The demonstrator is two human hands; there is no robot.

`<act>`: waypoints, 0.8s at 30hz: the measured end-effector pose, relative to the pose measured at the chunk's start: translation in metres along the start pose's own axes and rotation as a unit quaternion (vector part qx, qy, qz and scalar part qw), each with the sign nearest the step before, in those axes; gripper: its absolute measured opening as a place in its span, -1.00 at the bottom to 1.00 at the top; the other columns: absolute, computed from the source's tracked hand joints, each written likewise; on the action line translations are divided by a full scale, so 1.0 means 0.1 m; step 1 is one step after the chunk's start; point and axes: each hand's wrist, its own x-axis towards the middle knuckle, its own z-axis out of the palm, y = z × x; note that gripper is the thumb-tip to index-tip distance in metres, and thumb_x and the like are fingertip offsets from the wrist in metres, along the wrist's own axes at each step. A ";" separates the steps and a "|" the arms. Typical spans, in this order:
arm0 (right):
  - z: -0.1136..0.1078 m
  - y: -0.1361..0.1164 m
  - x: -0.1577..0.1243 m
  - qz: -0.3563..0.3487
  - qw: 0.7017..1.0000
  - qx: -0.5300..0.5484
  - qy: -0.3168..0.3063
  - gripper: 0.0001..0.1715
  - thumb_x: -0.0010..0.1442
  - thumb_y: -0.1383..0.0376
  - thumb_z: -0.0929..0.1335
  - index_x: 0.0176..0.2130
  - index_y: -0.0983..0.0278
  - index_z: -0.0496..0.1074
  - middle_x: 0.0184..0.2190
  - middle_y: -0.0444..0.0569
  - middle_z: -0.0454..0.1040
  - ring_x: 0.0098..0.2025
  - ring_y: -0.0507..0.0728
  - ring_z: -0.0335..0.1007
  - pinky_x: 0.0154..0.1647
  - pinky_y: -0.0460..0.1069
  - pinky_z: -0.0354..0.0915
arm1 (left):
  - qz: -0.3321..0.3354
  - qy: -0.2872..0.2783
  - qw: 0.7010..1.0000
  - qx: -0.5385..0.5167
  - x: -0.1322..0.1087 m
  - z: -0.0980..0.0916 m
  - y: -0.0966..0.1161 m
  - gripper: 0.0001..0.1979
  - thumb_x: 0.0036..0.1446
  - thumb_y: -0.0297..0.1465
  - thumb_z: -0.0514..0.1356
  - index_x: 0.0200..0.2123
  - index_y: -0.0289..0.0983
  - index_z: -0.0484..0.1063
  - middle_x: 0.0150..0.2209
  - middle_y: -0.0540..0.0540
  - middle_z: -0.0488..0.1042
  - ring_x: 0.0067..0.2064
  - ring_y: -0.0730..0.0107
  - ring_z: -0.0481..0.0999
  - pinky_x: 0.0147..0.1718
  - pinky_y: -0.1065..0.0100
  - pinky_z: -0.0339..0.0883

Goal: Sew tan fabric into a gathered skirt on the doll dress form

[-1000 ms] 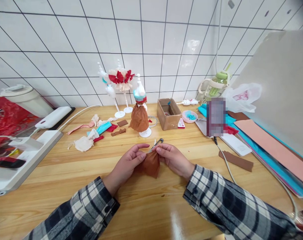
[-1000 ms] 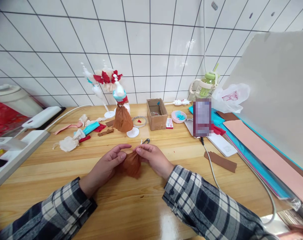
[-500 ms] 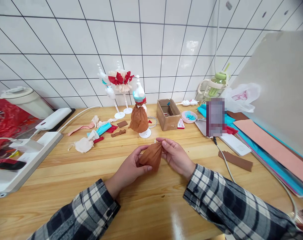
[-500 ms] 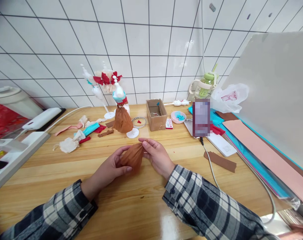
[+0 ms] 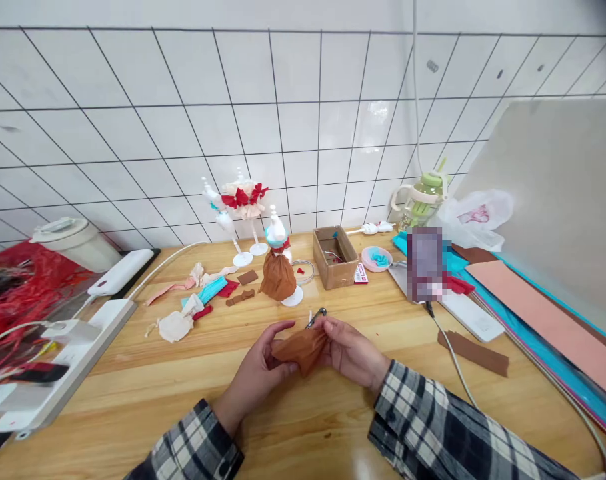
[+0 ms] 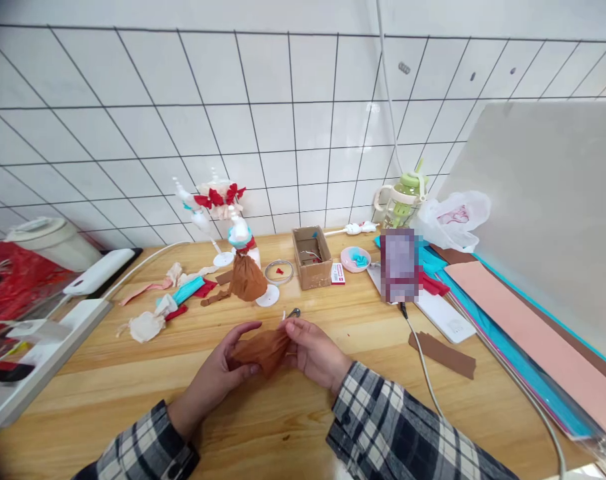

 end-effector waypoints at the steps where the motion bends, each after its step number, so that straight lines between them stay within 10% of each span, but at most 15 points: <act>1: 0.00 -0.02 0.00 0.004 1.000 0.008 -0.002 -0.59 0.12 0.01 0.40 -0.14 0.23 0.45 -0.22 -0.01 0.53 -0.17 0.12 0.44 -0.17 0.03 0.30 | 0.001 0.005 1.000 -0.003 0.00 -0.02 -0.01 -0.30 -0.12 -0.39 0.40 0.10 -0.22 0.21 -0.20 -0.12 0.53 -0.15 0.20 0.52 -0.19 0.30 0.36; 4: 0.02 -0.06 0.00 0.038 0.997 0.059 -0.034 -0.29 0.11 -0.16 0.32 0.04 0.27 0.37 -0.08 0.11 0.49 -0.03 0.21 0.41 -0.06 0.10 0.29 | 0.002 0.026 0.999 -0.024 0.02 -0.07 -0.06 -0.29 -0.08 -0.39 0.37 0.14 -0.20 0.18 -0.22 -0.11 0.53 -0.17 0.21 0.52 -0.20 0.29 0.36; 9: -0.02 -0.04 0.03 0.006 1.000 -0.013 -0.005 -0.40 -0.02 0.33 0.52 0.02 0.25 0.39 -0.02 0.04 0.46 -0.03 0.14 0.42 -0.08 0.02 0.30 | 0.002 0.027 0.996 -0.084 0.05 -0.11 -0.09 -0.33 -0.02 -0.37 0.32 0.15 -0.17 0.17 -0.06 -0.17 0.50 0.00 0.12 0.47 -0.02 0.18 0.29; 17: -0.06 0.01 0.10 -0.003 0.999 0.006 0.040 -0.24 -0.12 0.47 0.54 0.06 0.19 0.37 -0.08 -0.07 0.49 -0.14 0.02 0.46 -0.12 -0.07 0.35 | 0.014 0.084 0.994 -0.062 0.07 -0.14 -0.14 -0.36 -0.01 -0.32 0.31 0.13 -0.17 0.15 -0.07 -0.18 0.49 -0.03 0.12 0.48 -0.08 0.20 0.34; 24: 0.04 0.27 0.13 -0.030 0.987 0.138 0.071 -0.80 0.07 0.35 0.47 -0.23 0.27 0.47 -0.16 -0.05 0.57 -0.14 0.07 0.49 -0.08 0.00 0.34 | 0.070 0.181 0.979 0.066 0.04 -0.06 -0.14 -0.65 -0.10 -0.39 0.32 -0.19 -0.22 0.34 -0.20 -0.10 0.46 -0.14 0.23 0.47 -0.16 0.28 0.39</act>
